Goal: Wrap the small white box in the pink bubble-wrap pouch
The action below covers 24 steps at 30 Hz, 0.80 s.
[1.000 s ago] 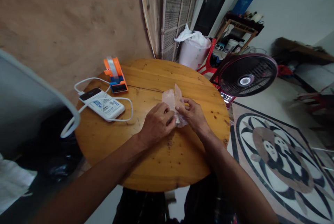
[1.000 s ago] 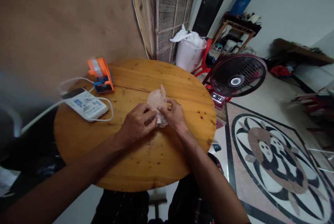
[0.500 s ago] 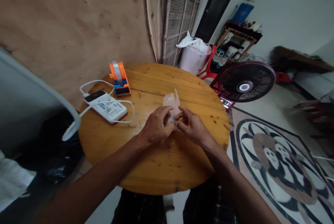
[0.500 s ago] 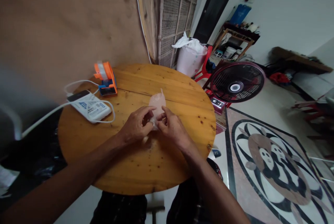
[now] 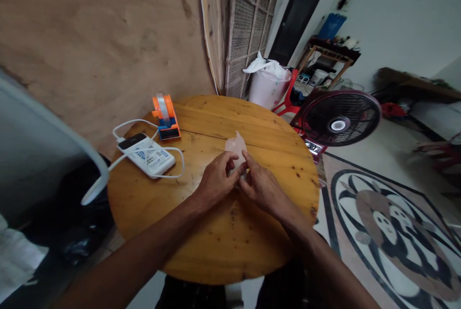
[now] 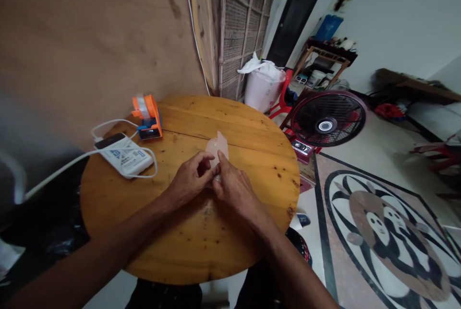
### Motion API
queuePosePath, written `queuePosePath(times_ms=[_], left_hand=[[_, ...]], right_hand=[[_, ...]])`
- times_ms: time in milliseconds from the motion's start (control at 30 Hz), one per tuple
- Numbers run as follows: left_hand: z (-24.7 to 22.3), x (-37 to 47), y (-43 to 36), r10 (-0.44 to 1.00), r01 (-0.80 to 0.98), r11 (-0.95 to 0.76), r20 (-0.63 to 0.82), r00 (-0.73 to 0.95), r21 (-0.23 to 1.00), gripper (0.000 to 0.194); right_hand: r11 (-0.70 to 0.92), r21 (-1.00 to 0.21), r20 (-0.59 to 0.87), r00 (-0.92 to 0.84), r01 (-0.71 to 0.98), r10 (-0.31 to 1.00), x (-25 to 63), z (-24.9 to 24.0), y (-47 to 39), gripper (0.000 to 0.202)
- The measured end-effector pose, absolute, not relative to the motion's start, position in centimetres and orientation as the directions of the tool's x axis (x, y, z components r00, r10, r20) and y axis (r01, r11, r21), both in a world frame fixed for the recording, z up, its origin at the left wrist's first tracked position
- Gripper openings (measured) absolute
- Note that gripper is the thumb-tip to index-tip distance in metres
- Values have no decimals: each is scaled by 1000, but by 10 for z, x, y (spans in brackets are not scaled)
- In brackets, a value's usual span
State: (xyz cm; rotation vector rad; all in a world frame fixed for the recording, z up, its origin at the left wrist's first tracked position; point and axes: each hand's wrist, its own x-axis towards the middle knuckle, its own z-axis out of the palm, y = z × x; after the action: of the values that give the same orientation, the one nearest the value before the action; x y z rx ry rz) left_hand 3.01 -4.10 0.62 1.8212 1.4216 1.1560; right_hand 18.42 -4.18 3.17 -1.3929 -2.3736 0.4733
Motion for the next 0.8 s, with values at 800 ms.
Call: queuePosePath(times_ms=[800], left_hand=[[8,31,-42,932,578,-352,331,146,736,17]], right_hand=[[582,-692,273,-592,426,758,197,10,45,20]])
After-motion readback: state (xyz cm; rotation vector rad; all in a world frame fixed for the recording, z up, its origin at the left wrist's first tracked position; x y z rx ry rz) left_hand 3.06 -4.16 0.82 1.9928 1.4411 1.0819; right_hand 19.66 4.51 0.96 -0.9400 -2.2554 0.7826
